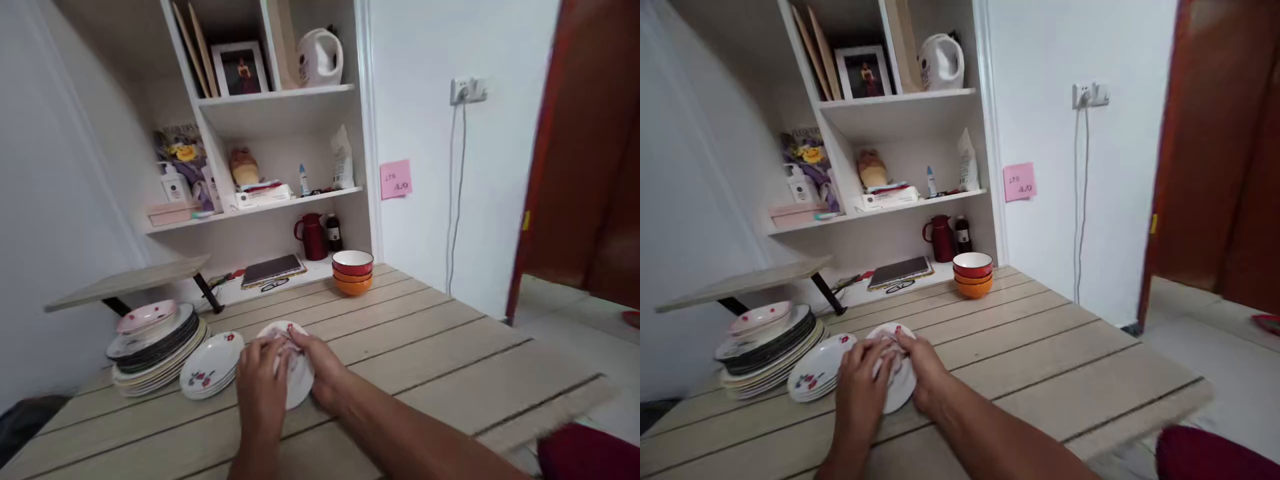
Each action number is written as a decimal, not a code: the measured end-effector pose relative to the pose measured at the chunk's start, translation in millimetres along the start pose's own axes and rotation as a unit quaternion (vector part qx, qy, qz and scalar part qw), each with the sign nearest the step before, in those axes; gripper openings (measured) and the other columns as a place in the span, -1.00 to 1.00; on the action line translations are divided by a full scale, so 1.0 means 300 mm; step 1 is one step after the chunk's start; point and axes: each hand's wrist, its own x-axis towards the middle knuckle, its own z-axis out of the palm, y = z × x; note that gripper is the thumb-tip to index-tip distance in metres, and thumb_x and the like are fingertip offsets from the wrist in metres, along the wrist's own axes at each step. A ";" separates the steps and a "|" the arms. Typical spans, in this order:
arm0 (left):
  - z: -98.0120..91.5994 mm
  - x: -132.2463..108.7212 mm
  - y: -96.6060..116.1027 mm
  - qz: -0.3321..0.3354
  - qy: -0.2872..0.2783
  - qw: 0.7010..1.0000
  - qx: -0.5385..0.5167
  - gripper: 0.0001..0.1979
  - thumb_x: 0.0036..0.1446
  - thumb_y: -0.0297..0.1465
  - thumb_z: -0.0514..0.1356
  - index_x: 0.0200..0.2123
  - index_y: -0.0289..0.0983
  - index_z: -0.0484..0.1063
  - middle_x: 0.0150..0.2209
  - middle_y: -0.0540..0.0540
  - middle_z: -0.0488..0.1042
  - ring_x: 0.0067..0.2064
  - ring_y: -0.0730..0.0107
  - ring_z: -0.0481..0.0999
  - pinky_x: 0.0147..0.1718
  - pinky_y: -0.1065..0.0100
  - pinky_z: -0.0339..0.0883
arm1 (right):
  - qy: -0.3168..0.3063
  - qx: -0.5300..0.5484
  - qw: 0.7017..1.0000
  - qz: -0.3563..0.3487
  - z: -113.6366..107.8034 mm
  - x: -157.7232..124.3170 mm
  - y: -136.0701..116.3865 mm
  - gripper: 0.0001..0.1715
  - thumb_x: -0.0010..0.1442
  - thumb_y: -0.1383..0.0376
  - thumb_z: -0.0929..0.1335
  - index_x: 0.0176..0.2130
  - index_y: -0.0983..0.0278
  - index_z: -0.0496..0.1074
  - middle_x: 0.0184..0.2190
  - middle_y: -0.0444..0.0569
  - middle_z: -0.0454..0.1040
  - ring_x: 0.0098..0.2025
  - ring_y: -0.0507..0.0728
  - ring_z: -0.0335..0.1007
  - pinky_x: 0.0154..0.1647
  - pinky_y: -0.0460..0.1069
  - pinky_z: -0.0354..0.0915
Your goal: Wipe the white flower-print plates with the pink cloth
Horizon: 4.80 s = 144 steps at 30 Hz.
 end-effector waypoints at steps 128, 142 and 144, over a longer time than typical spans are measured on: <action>-0.028 -0.005 0.041 -0.028 -0.026 0.999 0.015 -0.78 0.17 -0.40 0.15 -0.12 -0.13 0.50 -0.11 -0.12 0.44 -0.09 0.16 0.36 -0.14 0.16 0.25 | 0.013 0.083 0.995 -0.048 -0.018 -0.024 -0.081 -0.68 0.17 0.14 0.35 -0.21 0.35 0.47 -0.43 -0.01 0.60 -0.45 0.10 0.50 -0.35 -0.04 0.37; -0.040 0.010 0.012 -0.098 -0.020 0.994 0.047 -0.79 0.19 -0.33 0.13 -0.14 -0.13 0.51 -0.14 -0.11 0.46 -0.12 0.12 0.38 -0.23 0.15 0.23 | 0.002 0.031 0.999 0.041 0.005 -0.025 0.010 -0.66 0.22 0.18 0.32 -0.21 0.43 0.48 -0.46 0.01 0.58 -0.47 0.06 0.48 -0.35 -0.08 0.32; -0.044 0.016 -0.019 -0.131 -0.021 0.989 0.065 -0.79 0.21 -0.33 0.11 -0.14 -0.13 0.51 -0.15 -0.11 0.46 -0.14 0.12 0.39 -0.25 0.16 0.23 | 0.015 0.013 0.999 0.028 0.005 -0.027 0.003 -0.65 0.19 0.17 0.34 -0.18 0.42 0.47 -0.47 0.01 0.58 -0.48 0.08 0.48 -0.36 -0.06 0.32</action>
